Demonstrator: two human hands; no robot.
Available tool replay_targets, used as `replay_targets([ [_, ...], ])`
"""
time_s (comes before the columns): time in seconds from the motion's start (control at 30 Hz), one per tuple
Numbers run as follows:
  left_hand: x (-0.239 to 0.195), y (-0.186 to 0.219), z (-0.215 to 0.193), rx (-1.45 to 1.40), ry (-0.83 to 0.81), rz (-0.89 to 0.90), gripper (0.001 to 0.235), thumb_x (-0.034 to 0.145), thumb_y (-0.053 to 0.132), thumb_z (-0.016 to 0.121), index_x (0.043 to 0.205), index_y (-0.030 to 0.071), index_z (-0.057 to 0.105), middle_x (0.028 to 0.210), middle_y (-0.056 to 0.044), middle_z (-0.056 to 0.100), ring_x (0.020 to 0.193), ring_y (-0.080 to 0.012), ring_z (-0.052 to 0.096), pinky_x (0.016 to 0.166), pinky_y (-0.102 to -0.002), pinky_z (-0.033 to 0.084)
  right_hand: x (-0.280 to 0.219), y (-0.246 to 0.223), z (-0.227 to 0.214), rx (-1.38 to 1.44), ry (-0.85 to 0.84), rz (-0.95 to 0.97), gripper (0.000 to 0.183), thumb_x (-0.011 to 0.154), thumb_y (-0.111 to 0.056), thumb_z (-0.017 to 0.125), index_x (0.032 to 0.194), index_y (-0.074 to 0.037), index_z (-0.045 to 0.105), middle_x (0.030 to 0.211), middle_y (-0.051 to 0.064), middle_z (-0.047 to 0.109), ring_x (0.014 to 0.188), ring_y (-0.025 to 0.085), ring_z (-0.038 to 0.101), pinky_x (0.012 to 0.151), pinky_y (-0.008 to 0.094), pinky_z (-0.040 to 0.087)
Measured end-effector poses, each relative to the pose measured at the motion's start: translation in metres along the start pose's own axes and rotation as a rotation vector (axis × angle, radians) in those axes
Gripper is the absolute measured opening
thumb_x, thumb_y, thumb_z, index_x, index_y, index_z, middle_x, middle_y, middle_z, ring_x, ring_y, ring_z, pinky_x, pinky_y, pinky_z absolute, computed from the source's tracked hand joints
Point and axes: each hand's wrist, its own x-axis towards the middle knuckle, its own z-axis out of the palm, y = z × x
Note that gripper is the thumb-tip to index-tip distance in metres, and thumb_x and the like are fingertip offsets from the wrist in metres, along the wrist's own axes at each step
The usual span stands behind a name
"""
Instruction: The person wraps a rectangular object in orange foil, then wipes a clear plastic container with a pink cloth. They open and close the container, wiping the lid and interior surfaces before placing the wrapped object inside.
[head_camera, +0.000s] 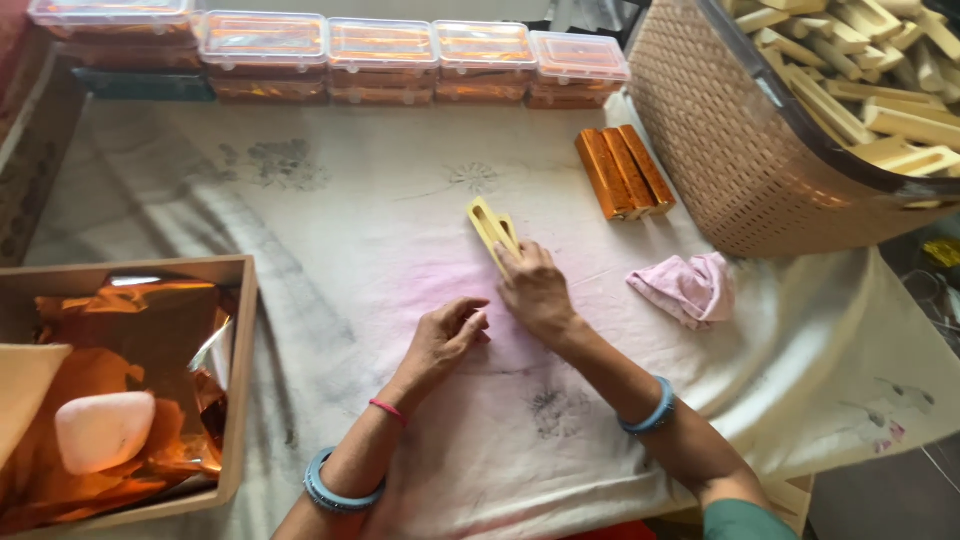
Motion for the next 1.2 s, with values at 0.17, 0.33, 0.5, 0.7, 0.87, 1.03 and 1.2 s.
replay_targets([
  [0.17, -0.003, 0.008, -0.001, 0.066, -0.037, 0.074, 0.029, 0.100, 0.020, 0.063, 0.122, 0.002, 0.069, 0.093, -0.008, 0.075, 0.084, -0.0139, 0.076, 0.073, -0.029, 0.060, -0.015, 0.066, -0.046, 0.701, -0.049, 0.248, 0.052, 0.093, -0.009, 0.067, 0.144, -0.008, 0.058, 0.122, 0.008, 0.062, 0.060, 0.016, 0.064, 0.045, 0.028, 0.057],
  [0.33, 0.000, 0.004, -0.001, 0.199, -0.020, 0.165, 0.026, 0.098, 0.021, 0.067, 0.117, 0.004, 0.072, 0.090, -0.007, 0.076, 0.081, -0.0132, 0.074, 0.069, -0.029, 0.057, -0.006, 0.218, -0.106, -0.071, 0.487, -0.091, 0.039, 0.096, -0.036, 0.076, 0.125, -0.012, 0.068, 0.072, 0.009, 0.061, 0.060, 0.021, 0.057, 0.055, 0.034, 0.046],
  [0.5, -0.003, 0.008, 0.000, 0.296, 0.000, 0.178, 0.023, 0.097, 0.020, 0.068, 0.113, 0.004, 0.073, 0.088, -0.009, 0.075, 0.072, -0.0183, 0.070, 0.065, -0.032, 0.055, 0.021, 0.349, -0.208, 0.186, 0.716, 0.429, 0.037, 0.122, -0.037, 0.054, 0.131, -0.003, 0.066, 0.097, 0.008, 0.070, 0.073, 0.019, 0.070, 0.049, 0.028, 0.051],
  [0.7, -0.003, 0.007, -0.001, 0.269, -0.016, 0.212, 0.022, 0.098, 0.018, 0.065, 0.112, 0.003, 0.073, 0.084, -0.011, 0.072, 0.072, -0.0166, 0.074, 0.067, -0.032, 0.057, -0.003, 0.260, -0.186, 0.080, 0.928, 0.208, 0.027, 0.115, -0.019, 0.064, 0.116, 0.008, 0.062, 0.095, 0.014, 0.067, 0.076, 0.022, 0.068, 0.054, 0.030, 0.054],
  [0.87, -0.001, 0.001, 0.004, 0.324, -0.003, 0.252, 0.021, 0.098, 0.016, 0.066, 0.112, 0.003, 0.072, 0.086, -0.013, 0.069, 0.073, -0.0218, 0.071, 0.068, -0.035, 0.056, -0.037, 0.195, -0.132, 0.057, 0.264, 0.111, 0.033, 0.106, -0.034, 0.064, 0.125, -0.007, 0.065, 0.123, 0.018, 0.067, 0.113, 0.035, 0.064, 0.102, 0.050, 0.053],
  [1.03, -0.012, -0.009, 0.008, 0.455, 0.066, 0.477, 0.017, 0.095, 0.012, 0.066, 0.110, 0.005, 0.071, 0.100, -0.015, 0.070, 0.092, -0.0327, 0.069, 0.082, -0.042, 0.057, -0.084, 0.250, -0.034, 0.053, -0.125, 0.213, 0.098, 0.085, -0.077, 0.059, 0.152, -0.007, 0.051, 0.151, 0.028, 0.048, 0.135, 0.048, 0.040, 0.110, 0.060, 0.032],
  [1.2, -0.035, 0.014, 0.025, 0.597, 0.033, 0.432, 0.016, 0.093, 0.015, 0.065, 0.105, 0.007, 0.072, 0.112, -0.012, 0.068, 0.103, -0.0329, 0.067, 0.088, -0.043, 0.056, -0.146, 0.215, -0.016, -0.082, -0.086, 0.308, 0.066, 0.097, -0.054, 0.063, 0.153, -0.020, 0.060, 0.142, 0.018, 0.058, 0.130, 0.040, 0.058, 0.107, 0.052, 0.049],
])
